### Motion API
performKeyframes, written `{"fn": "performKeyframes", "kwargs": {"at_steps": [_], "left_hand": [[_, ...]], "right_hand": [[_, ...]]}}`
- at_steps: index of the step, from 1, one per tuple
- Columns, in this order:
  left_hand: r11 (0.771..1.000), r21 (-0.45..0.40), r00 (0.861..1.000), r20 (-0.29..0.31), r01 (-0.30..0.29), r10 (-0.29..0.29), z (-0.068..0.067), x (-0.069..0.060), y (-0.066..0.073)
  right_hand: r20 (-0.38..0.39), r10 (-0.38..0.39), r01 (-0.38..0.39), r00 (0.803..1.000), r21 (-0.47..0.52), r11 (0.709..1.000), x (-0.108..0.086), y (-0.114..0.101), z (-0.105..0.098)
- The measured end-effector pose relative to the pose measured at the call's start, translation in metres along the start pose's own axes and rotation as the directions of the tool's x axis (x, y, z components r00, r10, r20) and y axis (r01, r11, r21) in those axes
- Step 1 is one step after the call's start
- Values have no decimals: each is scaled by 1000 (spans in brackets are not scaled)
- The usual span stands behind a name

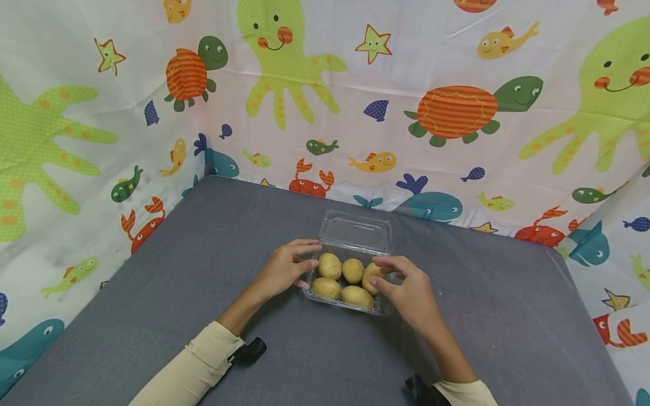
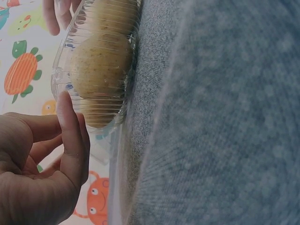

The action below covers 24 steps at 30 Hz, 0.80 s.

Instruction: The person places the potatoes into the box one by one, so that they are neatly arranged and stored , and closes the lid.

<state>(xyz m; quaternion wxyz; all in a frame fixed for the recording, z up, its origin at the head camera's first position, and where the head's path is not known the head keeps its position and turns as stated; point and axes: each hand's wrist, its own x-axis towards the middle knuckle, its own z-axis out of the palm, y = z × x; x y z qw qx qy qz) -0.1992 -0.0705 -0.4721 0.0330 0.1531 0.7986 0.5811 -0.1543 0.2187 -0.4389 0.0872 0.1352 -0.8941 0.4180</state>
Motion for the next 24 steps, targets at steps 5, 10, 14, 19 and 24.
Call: {"fn": "performKeyframes", "kwargs": {"at_steps": [5, 10, 14, 19, 24], "left_hand": [[1000, -1, 1000, 0, 4, -4, 0, 0, 0], [1000, 10, 1000, 4, 4, -4, 0, -1, 1], [1000, 16, 1000, 7, 1, -1, -1, -1, 1], [1000, 5, 1000, 6, -5, 5, -1, -1, 1], [1000, 15, 1000, 5, -2, 2, 0, 0, 0]], "right_hand": [[-53, 37, -35, 998, 41, 999, 4, 1, -2], [-90, 80, -70, 993, 103, 992, 10, 4, -3], [-89, 117, -105, 989, 131, 986, 15, 9, -4], [-74, 182, -172, 980, 126, 977, 24, 16, -5], [-3, 274, -272, 962, 118, 955, 29, 22, -5]]}}
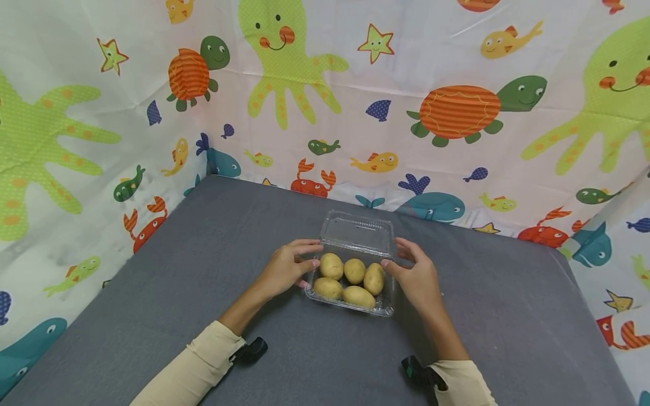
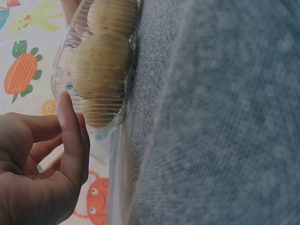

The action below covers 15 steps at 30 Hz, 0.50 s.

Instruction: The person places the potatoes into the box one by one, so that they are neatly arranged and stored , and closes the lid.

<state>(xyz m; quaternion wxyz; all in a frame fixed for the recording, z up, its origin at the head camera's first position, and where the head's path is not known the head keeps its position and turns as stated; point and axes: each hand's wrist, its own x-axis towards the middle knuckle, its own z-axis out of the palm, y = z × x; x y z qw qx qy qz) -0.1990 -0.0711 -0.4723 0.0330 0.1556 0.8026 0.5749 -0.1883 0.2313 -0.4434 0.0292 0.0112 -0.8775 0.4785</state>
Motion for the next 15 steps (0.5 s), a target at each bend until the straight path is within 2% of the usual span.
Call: {"fn": "performKeyframes", "kwargs": {"at_steps": [6, 15], "left_hand": [[1000, -1, 1000, 1, 2, -2, 1, 0, 0], [1000, -5, 1000, 2, 7, -7, 1, 0, 1]], "right_hand": [[84, 85, -84, 993, -20, 996, 5, 6, -1], [141, 51, -53, 989, 14, 998, 6, 12, 0]]}}
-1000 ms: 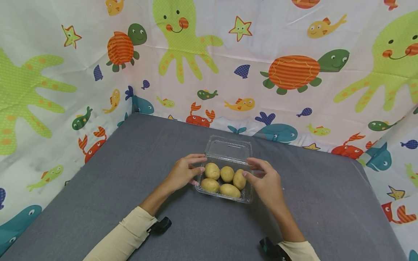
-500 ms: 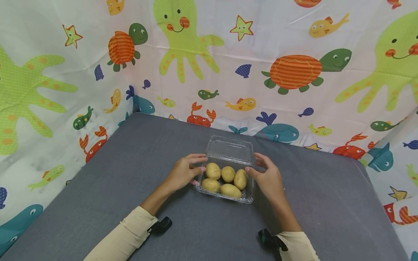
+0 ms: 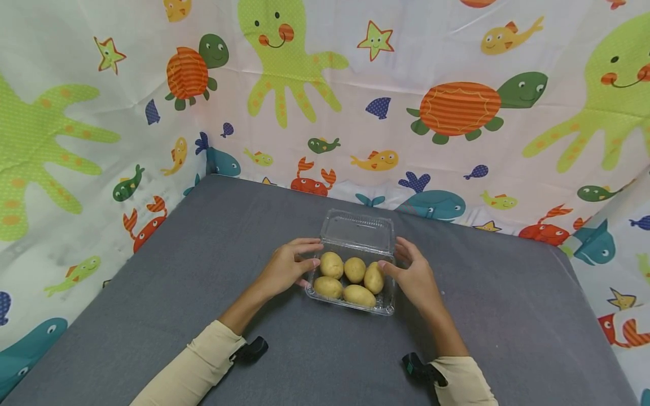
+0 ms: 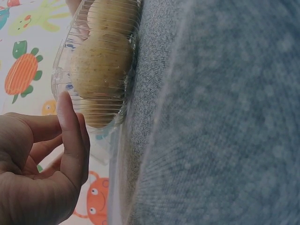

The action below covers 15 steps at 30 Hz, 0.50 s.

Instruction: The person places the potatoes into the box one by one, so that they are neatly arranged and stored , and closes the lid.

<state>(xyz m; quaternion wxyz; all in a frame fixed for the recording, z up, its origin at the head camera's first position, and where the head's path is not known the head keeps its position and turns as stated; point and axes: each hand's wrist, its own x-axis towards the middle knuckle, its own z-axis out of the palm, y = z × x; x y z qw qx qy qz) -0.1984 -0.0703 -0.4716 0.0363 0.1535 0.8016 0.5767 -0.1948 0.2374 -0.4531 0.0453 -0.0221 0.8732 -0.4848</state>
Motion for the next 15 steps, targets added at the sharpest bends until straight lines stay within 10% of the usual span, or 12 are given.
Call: {"fn": "performKeyframes", "kwargs": {"at_steps": [15], "left_hand": [[1000, -4, 1000, -5, -3, 3, 1, 0, -1]], "right_hand": [[-60, -67, 73, 996, 104, 992, -5, -1, 1]]}}
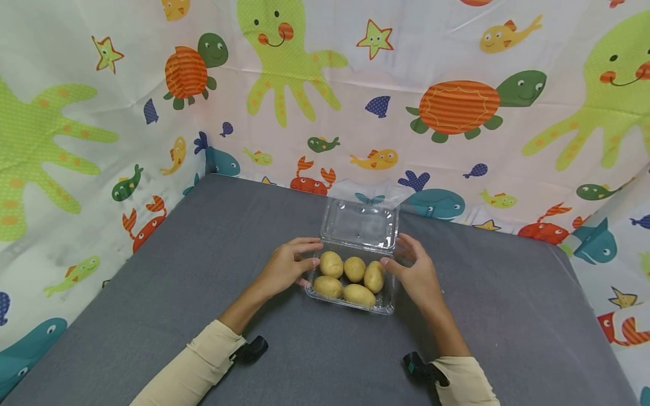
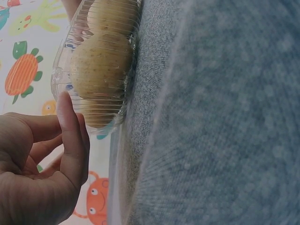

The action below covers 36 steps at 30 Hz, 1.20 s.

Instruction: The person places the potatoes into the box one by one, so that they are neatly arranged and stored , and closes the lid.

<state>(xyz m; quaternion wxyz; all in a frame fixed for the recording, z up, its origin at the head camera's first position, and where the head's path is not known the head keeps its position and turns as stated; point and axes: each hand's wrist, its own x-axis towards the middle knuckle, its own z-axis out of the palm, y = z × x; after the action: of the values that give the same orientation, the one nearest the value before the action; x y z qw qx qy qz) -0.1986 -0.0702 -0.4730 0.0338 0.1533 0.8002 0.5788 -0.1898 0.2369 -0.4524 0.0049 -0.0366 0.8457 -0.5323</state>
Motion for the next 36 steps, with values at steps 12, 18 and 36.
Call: {"fn": "performKeyframes", "kwargs": {"at_steps": [12, 18, 36], "left_hand": [[1000, -14, 1000, 2, 10, -10, 0, 0, 0], [1000, -12, 1000, 7, 19, -19, -1, 0, 0], [992, -103, 997, -1, 77, -77, -14, 0, 6]], "right_hand": [[-46, 4, 3, 999, 139, 990, -4, -5, -1], [-82, -21, 34, 996, 160, 987, -5, -8, -3], [4, -95, 93, 995, 165, 982, -13, -14, -27]]}}
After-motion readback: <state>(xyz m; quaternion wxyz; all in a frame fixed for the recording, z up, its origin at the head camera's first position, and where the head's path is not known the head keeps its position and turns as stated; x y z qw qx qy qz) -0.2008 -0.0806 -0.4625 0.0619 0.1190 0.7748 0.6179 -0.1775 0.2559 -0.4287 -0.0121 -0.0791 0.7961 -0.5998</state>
